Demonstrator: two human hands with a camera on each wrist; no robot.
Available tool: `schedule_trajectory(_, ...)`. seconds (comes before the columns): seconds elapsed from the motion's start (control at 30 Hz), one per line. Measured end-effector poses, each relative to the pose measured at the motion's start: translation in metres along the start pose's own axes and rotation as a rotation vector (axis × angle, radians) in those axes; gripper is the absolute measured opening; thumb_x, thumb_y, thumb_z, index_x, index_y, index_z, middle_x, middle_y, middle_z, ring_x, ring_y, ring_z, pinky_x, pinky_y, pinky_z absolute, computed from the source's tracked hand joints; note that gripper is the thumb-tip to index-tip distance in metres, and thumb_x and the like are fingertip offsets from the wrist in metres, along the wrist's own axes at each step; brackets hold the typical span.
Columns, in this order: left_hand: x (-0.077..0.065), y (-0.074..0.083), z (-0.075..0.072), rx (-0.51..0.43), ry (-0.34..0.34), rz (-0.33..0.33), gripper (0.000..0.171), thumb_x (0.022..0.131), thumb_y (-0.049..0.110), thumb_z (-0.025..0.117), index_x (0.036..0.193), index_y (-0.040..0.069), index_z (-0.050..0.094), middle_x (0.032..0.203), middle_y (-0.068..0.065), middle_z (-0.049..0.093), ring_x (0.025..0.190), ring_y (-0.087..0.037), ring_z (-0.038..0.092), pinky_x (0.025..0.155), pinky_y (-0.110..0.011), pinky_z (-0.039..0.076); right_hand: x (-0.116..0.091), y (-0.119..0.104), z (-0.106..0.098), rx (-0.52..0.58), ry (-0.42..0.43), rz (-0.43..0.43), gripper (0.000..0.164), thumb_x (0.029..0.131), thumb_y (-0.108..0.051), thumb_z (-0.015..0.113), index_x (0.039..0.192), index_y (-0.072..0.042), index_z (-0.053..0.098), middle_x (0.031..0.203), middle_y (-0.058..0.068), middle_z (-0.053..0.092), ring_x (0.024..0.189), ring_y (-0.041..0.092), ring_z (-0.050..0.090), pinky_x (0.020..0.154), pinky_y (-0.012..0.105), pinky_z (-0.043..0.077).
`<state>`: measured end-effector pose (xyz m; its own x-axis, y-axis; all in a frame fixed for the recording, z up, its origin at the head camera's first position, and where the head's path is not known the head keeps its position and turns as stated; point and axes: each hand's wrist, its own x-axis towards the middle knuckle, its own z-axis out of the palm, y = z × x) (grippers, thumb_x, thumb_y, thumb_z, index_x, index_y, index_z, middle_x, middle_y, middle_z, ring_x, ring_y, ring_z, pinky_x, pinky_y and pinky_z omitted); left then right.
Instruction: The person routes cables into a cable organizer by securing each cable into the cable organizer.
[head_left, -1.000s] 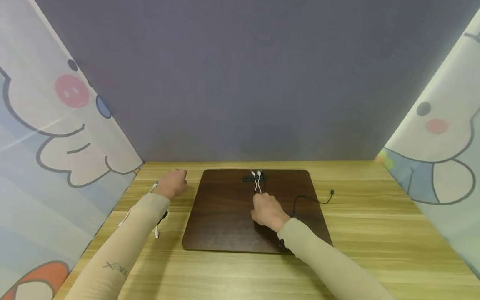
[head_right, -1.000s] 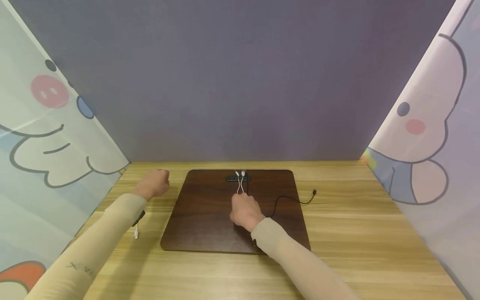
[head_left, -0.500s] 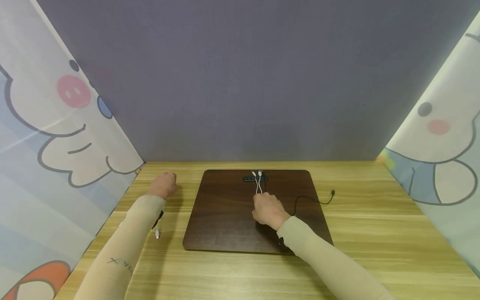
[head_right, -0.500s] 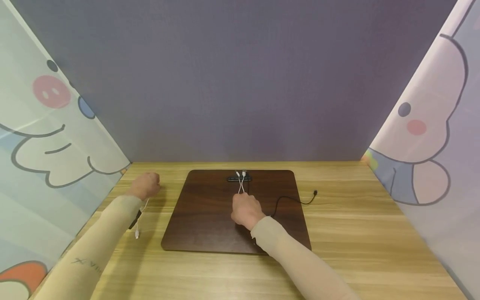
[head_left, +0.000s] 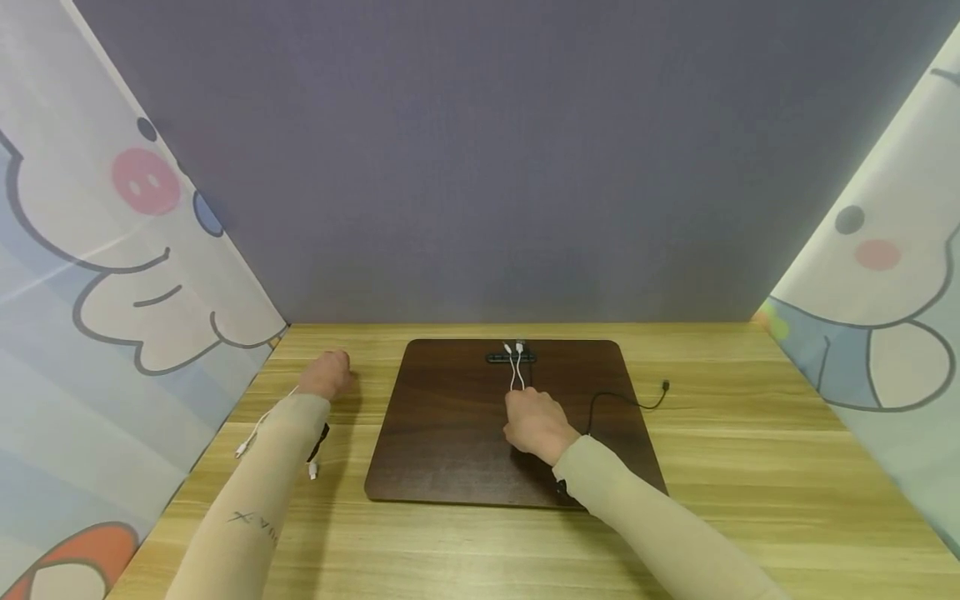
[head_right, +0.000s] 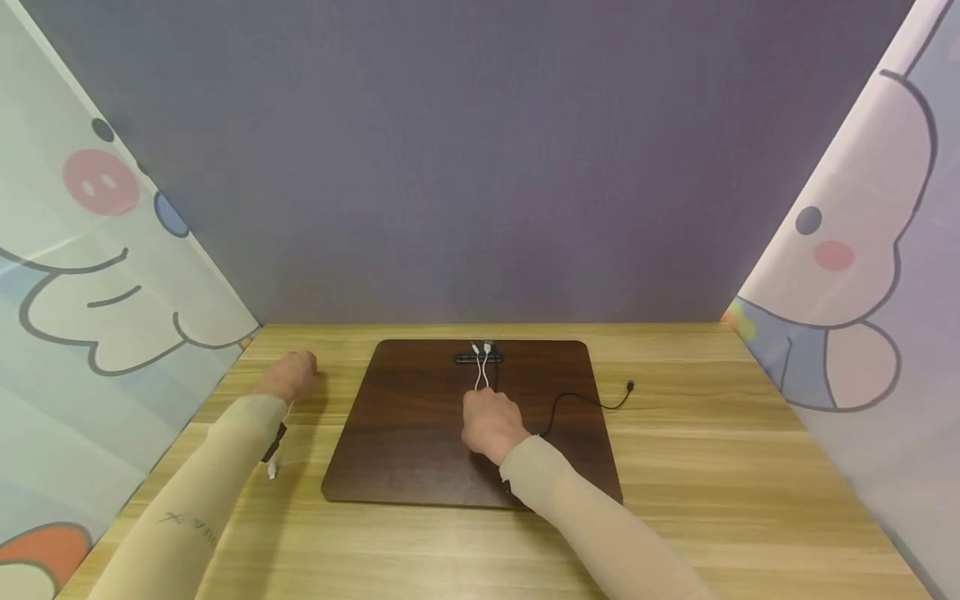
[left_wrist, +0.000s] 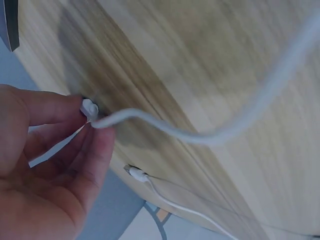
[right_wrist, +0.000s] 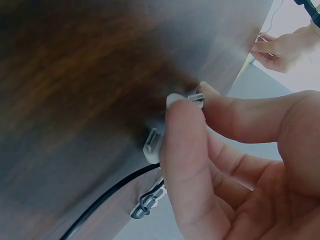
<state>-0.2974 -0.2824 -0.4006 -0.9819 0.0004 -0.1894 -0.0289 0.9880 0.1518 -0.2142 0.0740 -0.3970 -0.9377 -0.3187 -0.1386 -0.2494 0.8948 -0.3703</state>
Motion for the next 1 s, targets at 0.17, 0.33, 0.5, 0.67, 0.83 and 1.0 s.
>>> schedule_trajectory(0.17,0.001,0.000,0.001,-0.059,-0.010,-0.030,0.035,0.091,0.004,0.052,0.119,-0.017,0.058,0.114,-0.037,0.062,0.087,-0.039,0.063,0.076,-0.050,0.053,-0.002,0.001,0.000,0.009,0.004,-0.020,0.012,0.093,-0.011,0.073,0.090,0.000,0.067,0.062,0.003,0.056,0.045,0.015,0.054,0.044,0.029,0.043)
schedule_trajectory(0.33,-0.002,0.002,0.001,-0.131,-0.047,-0.079,0.043,0.088,0.010,0.059,0.122,-0.016,0.056,0.114,-0.034,0.062,0.084,-0.035,0.060,0.076,-0.049,0.054,-0.003,0.001,0.000,0.019,0.012,-0.039,0.015,0.093,-0.013,0.074,0.091,0.000,0.068,0.063,0.002,0.056,0.046,0.015,0.054,0.044,0.029,0.044)
schedule_trajectory(0.5,-0.005,0.006,0.001,-0.170,-0.053,-0.119,0.048,0.084,0.015,0.068,0.121,-0.014,0.056,0.105,-0.029,0.064,0.082,-0.033,0.059,0.074,-0.048,0.056,-0.004,0.002,0.001,0.014,0.019,-0.042,0.016,0.093,-0.014,0.074,0.091,0.000,0.068,0.063,0.002,0.055,0.045,0.014,0.053,0.043,0.028,0.042)
schedule_trajectory(0.67,-0.008,0.013,0.000,-0.177,-0.044,-0.109,0.040,0.086,0.013,0.065,0.117,-0.011,0.056,0.090,-0.018,0.060,0.071,-0.026,0.054,0.063,-0.039,0.050,-0.005,0.002,0.002,0.008,0.032,-0.056,0.012,0.095,-0.010,0.071,0.087,-0.002,0.068,0.063,0.003,0.056,0.044,0.014,0.052,0.042,0.027,0.042)
schedule_trajectory(0.83,-0.009,0.020,-0.005,-0.171,-0.047,-0.055,0.045,0.086,0.008,0.057,0.126,-0.011,0.052,0.097,-0.020,0.059,0.071,-0.027,0.053,0.062,-0.038,0.047,-0.004,0.003,0.003,-0.005,0.059,-0.068,0.011,0.095,-0.008,0.070,0.086,-0.002,0.068,0.063,0.003,0.056,0.044,0.013,0.051,0.041,0.027,0.041)
schedule_trajectory(1.0,-0.008,0.024,-0.008,-0.158,-0.006,0.016,0.031,0.082,0.006,0.056,0.110,-0.007,0.056,0.096,-0.020,0.059,0.079,-0.030,0.056,0.068,-0.042,0.050,-0.002,0.003,0.004,-0.005,0.079,-0.072,0.010,0.095,-0.007,0.068,0.085,-0.003,0.067,0.063,0.002,0.054,0.043,0.013,0.046,0.040,0.027,0.036)
